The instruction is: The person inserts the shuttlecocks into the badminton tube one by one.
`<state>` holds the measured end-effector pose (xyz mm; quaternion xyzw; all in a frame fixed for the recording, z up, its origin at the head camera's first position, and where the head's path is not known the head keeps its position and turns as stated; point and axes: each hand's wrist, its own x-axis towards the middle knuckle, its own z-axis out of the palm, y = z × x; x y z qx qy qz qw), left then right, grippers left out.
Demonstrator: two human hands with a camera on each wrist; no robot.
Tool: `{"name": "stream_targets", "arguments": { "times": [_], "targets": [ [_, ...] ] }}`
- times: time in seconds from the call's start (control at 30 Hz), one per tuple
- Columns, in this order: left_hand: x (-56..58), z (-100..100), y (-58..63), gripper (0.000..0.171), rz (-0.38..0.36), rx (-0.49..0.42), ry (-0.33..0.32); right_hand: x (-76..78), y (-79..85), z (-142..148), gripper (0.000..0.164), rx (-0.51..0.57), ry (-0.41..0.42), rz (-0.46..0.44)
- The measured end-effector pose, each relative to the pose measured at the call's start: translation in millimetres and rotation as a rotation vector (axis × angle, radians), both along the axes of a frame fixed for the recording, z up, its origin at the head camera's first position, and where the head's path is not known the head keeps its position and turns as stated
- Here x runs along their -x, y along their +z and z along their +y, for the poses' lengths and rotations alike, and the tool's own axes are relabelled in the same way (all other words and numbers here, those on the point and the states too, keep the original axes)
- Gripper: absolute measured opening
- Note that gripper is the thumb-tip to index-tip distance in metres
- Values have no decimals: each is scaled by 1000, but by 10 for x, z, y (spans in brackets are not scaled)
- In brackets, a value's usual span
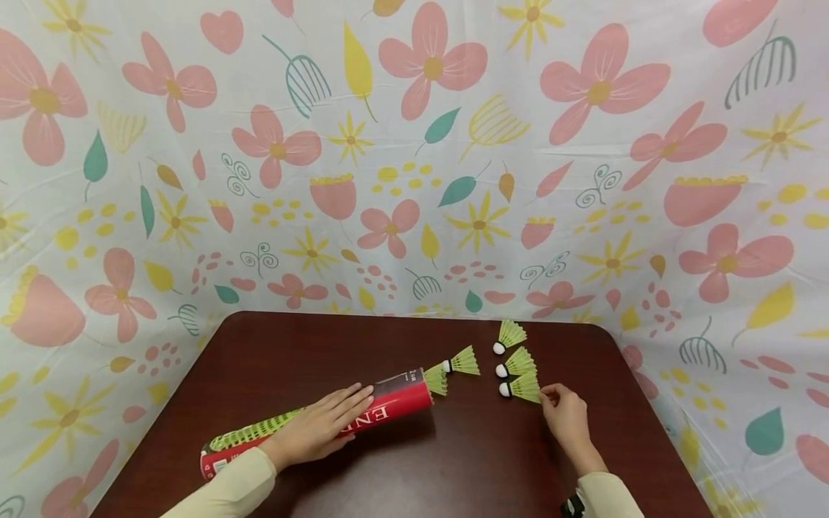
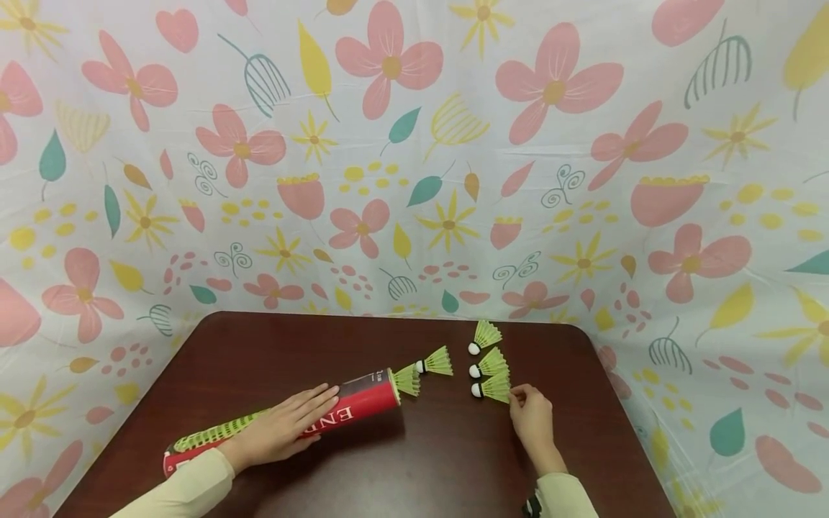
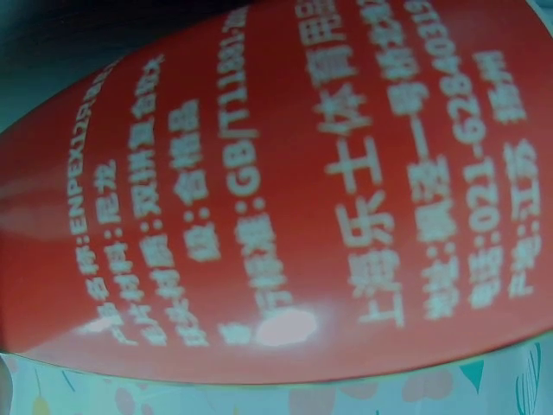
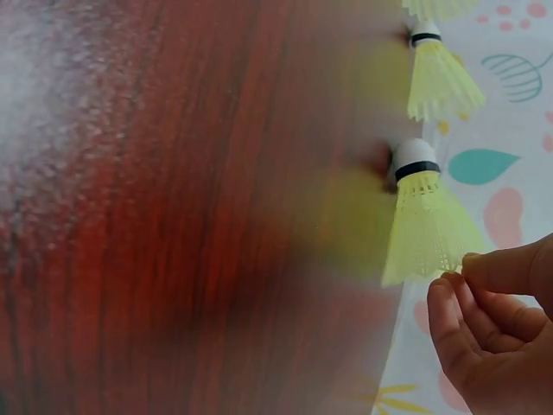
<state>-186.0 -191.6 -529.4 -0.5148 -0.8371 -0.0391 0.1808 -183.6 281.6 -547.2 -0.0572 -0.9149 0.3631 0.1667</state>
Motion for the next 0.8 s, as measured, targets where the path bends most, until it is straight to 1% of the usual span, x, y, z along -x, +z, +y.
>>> {"name": "stream_targets", "arguments": {
  "times": [0.17,0.43,0.67,0.8],
  "targets": [
    [-6,10,7,95,-13,-2,-2,-26,5,-24,10,15,-6,-35],
    [-8,14,10,95,-23,-9,8,-32,-6,-52,5,16,-22,52],
    [-5,9,-7,94,-20,-17,-7,-92,48,-72,5,17,-18,100],
    [-6,16,-5,96,-29,-19,3,-113,92,-122,5,30,-19,141]
  ]
}}
